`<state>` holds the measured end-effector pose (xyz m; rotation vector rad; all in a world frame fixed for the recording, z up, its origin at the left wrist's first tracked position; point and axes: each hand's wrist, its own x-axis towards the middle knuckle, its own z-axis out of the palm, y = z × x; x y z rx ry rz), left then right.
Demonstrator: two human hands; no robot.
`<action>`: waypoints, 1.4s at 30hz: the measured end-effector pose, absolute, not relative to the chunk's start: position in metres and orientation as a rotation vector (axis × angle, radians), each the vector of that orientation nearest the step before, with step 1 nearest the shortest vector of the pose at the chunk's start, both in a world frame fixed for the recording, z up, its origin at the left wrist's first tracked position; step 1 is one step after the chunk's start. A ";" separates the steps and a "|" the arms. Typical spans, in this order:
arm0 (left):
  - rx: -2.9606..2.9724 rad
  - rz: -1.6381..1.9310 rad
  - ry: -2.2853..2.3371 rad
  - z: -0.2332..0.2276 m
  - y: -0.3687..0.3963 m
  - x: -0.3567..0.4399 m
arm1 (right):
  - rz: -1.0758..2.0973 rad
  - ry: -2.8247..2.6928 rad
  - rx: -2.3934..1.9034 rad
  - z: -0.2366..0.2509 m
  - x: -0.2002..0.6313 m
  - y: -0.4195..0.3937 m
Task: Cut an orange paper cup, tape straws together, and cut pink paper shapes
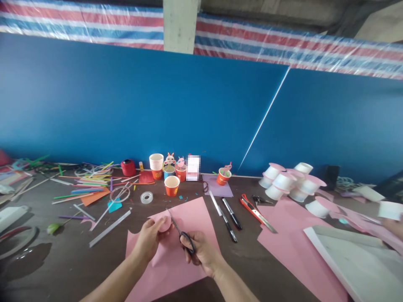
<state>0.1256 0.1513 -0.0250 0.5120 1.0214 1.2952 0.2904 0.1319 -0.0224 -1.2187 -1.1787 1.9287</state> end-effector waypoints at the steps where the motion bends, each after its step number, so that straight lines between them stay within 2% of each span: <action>1: 0.513 1.295 1.017 -0.024 0.151 0.125 | 1.927 -1.191 -1.224 -0.021 0.291 0.132; 42: 0.807 1.153 1.032 -0.022 0.153 0.107 | 1.942 -1.414 -1.289 0.008 0.312 0.141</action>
